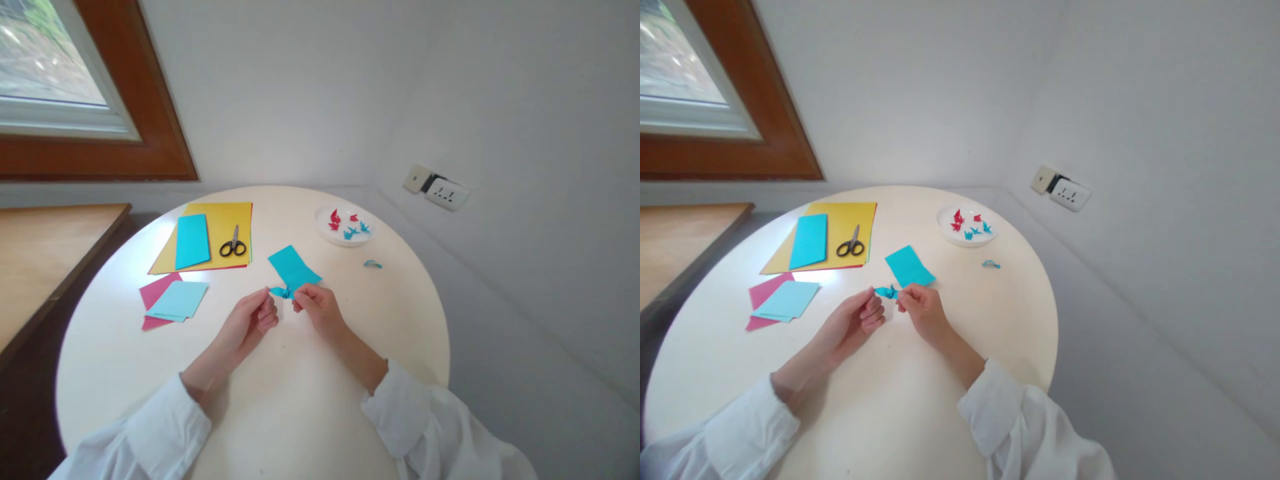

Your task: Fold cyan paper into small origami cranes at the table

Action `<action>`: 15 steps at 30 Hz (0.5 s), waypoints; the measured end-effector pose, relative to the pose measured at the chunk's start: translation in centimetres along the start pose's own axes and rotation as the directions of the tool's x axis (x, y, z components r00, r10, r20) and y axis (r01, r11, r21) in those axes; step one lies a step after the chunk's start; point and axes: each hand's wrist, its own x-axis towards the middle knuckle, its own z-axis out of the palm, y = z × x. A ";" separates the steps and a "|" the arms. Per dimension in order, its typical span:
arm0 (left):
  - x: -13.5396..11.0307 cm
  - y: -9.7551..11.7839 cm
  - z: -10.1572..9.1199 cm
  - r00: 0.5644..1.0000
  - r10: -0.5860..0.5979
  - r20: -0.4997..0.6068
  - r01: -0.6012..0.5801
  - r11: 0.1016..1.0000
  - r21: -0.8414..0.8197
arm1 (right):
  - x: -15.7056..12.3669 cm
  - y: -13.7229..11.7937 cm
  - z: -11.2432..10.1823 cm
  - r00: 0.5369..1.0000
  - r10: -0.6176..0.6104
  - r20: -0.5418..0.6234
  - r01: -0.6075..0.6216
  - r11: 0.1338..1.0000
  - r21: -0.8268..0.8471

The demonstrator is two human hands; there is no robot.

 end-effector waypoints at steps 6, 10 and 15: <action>0.3 0.1 -0.2 0.995 -0.046 -0.088 0.040 0.997 -0.065 | 3.8 -1.1 -5.8 0.938 -0.049 -0.342 -0.040 0.968 -0.248; 0.5 0.2 -0.1 0.988 -0.083 -0.133 0.069 0.992 -0.110 | 9.2 -2.0 -11.9 0.863 -0.046 -0.504 -0.165 0.916 -0.366; 0.6 0.2 0.1 0.981 -0.096 -0.170 0.071 0.986 -0.150 | 14.6 -1.1 -16.7 0.786 0.070 -0.614 -0.416 0.795 -0.442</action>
